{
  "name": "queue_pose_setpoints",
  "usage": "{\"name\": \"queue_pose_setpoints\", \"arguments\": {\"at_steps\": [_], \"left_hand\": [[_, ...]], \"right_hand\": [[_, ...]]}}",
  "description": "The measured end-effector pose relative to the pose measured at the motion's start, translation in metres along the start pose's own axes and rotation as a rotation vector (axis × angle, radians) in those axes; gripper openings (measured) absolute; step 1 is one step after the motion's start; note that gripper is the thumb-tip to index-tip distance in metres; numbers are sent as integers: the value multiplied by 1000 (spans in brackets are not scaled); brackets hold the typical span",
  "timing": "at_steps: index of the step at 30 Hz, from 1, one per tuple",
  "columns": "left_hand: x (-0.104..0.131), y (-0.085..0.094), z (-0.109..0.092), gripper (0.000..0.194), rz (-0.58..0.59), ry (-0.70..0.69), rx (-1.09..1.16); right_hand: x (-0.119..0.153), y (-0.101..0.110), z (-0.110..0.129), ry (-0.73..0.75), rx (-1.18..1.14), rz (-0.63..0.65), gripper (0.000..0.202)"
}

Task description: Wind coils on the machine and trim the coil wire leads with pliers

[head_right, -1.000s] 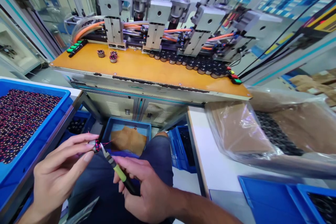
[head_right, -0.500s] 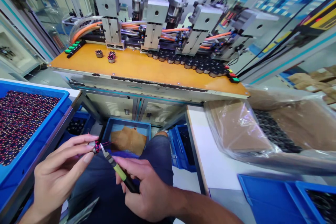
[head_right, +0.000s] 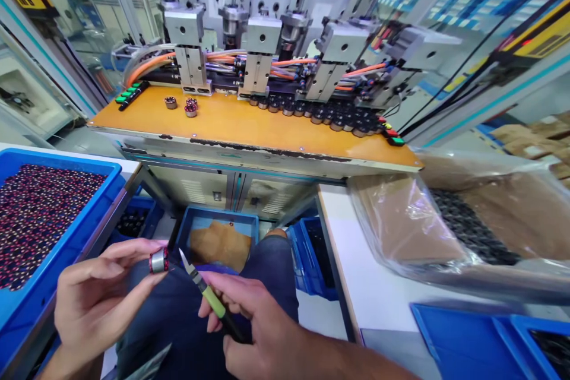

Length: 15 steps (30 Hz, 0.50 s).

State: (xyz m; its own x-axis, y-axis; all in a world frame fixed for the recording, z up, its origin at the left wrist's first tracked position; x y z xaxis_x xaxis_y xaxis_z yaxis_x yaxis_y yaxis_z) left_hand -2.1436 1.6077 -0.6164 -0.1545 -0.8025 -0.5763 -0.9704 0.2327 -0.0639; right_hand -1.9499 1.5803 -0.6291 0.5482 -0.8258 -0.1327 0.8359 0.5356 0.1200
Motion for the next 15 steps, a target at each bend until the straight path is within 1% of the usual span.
{"name": "queue_pose_setpoints", "arguments": {"at_steps": [4, 9, 15], "left_hand": [[4, -1, -1, 66, -5, -12, -3], [7, -1, -2, 65, -9, -16, -34], [10, -2, 1, 63, 0, 29, -16]], "right_hand": [[-2, -1, 2, 4, 9, 19, 84], [-5, -3, 1, -16, 6, 23, 77], [-9, -8, 3, -24, 40, 71, 59]]}}
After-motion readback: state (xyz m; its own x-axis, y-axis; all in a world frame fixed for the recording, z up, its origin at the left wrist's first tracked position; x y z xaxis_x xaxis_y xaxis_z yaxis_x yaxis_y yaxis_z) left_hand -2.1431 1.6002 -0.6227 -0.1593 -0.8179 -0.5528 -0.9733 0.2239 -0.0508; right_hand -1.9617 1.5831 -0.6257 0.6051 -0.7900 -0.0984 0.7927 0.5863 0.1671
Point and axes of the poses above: each hand's wrist, its own x-axis away from the middle knuckle, its own y-axis out of the back of the hand, z = x × y, the point moved 7 cm from there along -x, towards the middle knuckle, and after that the axes turned 12 degrees about x, right-handed, at the moved point
